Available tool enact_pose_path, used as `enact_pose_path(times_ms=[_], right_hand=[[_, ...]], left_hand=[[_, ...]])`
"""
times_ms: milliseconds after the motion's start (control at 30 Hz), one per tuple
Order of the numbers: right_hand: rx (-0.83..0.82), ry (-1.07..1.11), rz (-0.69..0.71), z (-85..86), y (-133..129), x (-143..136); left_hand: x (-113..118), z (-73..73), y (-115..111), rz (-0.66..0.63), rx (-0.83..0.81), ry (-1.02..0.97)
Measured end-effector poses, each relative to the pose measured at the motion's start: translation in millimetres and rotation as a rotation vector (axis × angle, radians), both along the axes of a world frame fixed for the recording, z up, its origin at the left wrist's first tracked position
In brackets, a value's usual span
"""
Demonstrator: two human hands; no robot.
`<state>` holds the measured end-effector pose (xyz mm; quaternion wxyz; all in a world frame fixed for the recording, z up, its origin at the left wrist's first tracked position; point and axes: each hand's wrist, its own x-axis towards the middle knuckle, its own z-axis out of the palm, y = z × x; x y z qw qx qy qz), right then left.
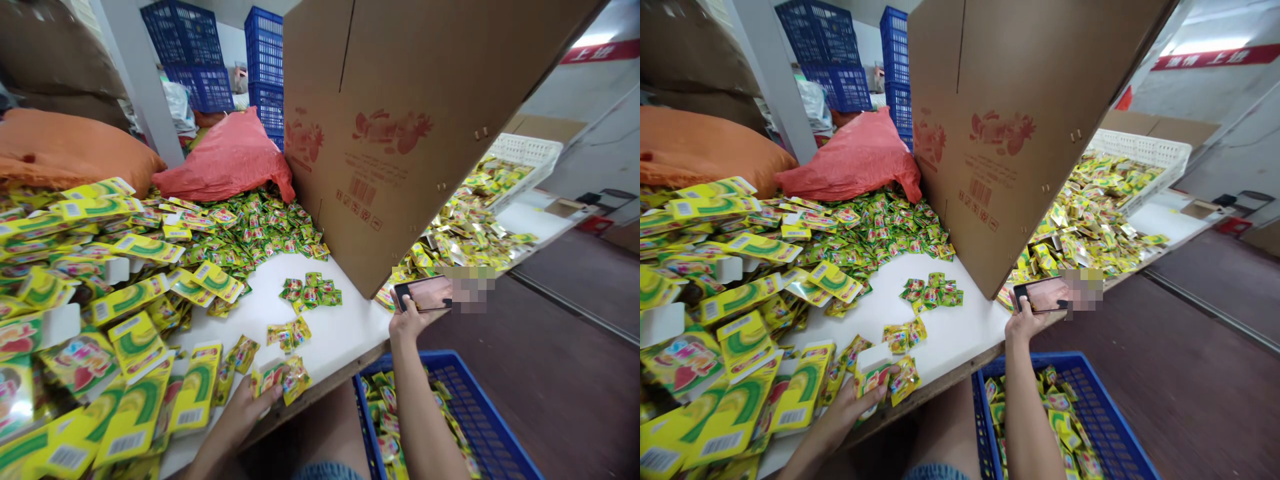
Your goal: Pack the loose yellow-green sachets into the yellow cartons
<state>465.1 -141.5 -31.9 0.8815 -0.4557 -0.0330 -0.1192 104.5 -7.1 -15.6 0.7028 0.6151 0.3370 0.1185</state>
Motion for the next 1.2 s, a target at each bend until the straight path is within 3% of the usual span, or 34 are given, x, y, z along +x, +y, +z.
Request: enact_pose_path(times_ms=[433,667,933,1200], right_hand=[[0.045,-0.035,-0.041,-7.1,1,-1],[0.021,-0.047,0.040,-10.4,-2,-6],[0.003,-0.062,0.155,-8.3,-7,-14],[0.012,-0.050,0.189,-12.7,-8,-13]], left_hand=[[0,-1.6,-1,0.025,0.001,-0.012],[3,7.7,-2,0.002,-0.027,-0.040],[1,-5.9,1,-0.016,0.000,-0.024],[1,-4.0,1,-0.025,0.019,-0.039]])
